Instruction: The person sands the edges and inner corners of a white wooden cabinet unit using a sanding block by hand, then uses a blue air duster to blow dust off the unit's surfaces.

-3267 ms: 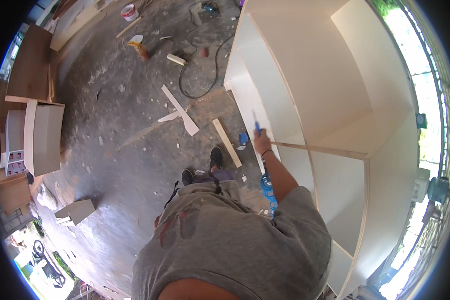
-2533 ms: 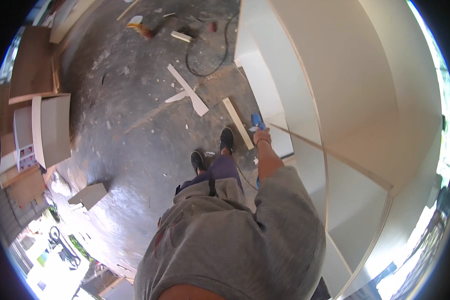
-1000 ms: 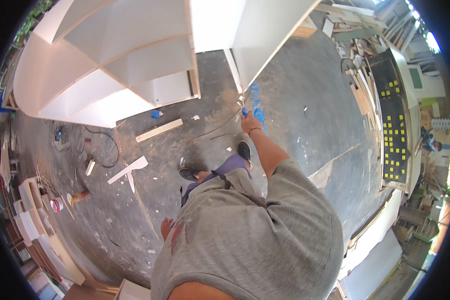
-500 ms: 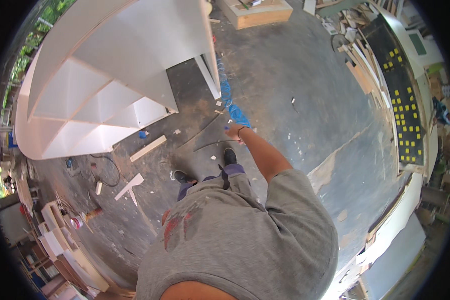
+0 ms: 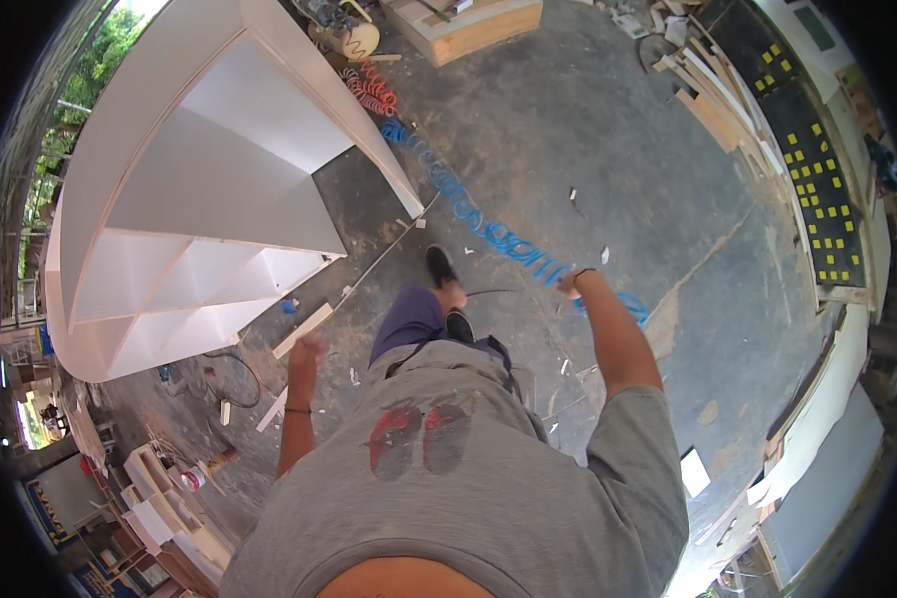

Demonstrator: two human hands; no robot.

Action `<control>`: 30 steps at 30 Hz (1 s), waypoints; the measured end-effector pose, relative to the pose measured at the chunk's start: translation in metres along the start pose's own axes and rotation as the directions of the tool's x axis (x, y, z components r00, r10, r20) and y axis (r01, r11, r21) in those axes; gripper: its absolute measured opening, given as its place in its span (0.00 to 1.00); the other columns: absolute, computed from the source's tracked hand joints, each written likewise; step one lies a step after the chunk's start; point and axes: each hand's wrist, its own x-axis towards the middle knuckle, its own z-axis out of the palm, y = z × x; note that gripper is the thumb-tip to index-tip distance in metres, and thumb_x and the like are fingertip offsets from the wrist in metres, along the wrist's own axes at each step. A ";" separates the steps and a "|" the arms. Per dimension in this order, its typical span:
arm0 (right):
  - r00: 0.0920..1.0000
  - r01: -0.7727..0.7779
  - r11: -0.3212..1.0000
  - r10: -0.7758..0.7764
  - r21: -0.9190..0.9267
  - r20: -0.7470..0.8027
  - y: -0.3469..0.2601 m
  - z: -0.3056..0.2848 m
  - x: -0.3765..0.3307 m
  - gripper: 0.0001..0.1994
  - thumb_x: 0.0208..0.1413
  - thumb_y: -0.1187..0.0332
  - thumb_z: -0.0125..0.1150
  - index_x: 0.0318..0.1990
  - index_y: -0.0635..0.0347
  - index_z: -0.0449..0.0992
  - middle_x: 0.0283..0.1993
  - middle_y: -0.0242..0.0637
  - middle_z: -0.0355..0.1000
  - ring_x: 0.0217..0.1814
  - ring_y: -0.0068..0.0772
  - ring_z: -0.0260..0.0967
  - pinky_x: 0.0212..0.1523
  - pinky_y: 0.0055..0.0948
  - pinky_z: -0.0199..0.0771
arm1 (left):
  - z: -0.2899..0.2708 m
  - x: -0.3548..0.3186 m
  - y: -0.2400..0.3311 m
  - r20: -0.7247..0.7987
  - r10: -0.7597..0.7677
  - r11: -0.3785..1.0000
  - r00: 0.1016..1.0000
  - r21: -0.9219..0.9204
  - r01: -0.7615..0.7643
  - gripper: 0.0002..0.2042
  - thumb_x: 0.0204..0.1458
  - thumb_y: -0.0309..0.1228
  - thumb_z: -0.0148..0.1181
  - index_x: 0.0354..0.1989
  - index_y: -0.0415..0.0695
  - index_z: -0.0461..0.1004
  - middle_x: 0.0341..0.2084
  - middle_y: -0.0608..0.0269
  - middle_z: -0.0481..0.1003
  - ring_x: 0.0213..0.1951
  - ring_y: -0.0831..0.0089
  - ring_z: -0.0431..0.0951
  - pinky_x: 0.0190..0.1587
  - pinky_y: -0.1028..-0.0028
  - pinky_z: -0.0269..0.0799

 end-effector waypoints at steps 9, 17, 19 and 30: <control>0.768 0.311 0.950 -0.264 -0.021 -0.583 -0.013 -0.158 0.073 0.24 0.59 0.50 0.47 0.51 0.62 0.69 0.46 0.53 0.73 0.50 0.57 0.69 0.49 0.45 0.67 | 0.063 0.130 0.216 -0.292 0.477 0.844 0.829 -0.113 -0.525 0.28 0.55 0.39 0.59 0.59 0.36 0.58 0.54 0.53 0.65 0.53 0.66 0.67 0.53 0.71 0.64; 0.913 0.393 0.891 -0.348 0.227 -0.213 -0.129 -0.307 0.101 0.26 0.59 0.48 0.45 0.54 0.59 0.68 0.46 0.53 0.72 0.47 0.53 0.72 0.48 0.46 0.69 | 0.099 0.162 0.353 -0.465 0.486 0.747 0.740 -0.218 -0.628 0.40 0.51 0.46 0.62 0.64 0.37 0.48 0.62 0.50 0.54 0.66 0.59 0.52 0.65 0.55 0.46; 0.775 0.451 0.891 -0.371 0.038 -0.512 -0.154 -0.329 0.121 0.25 0.59 0.48 0.45 0.52 0.60 0.68 0.43 0.53 0.73 0.44 0.56 0.72 0.45 0.48 0.69 | 0.114 0.165 0.368 -0.549 0.446 0.756 0.706 -0.191 -0.626 0.37 0.55 0.45 0.57 0.63 0.33 0.48 0.61 0.48 0.55 0.65 0.60 0.53 0.66 0.61 0.45; 0.868 0.429 0.427 -0.439 -0.796 0.232 -0.260 -0.421 0.241 0.19 0.56 0.53 0.48 0.44 0.55 0.77 0.42 0.46 0.76 0.45 0.50 0.74 0.46 0.41 0.73 | 0.135 0.171 0.401 -0.901 -0.021 0.933 0.434 -0.174 -0.316 0.32 0.60 0.51 0.44 0.62 0.36 0.51 0.61 0.50 0.56 0.61 0.60 0.61 0.65 0.59 0.54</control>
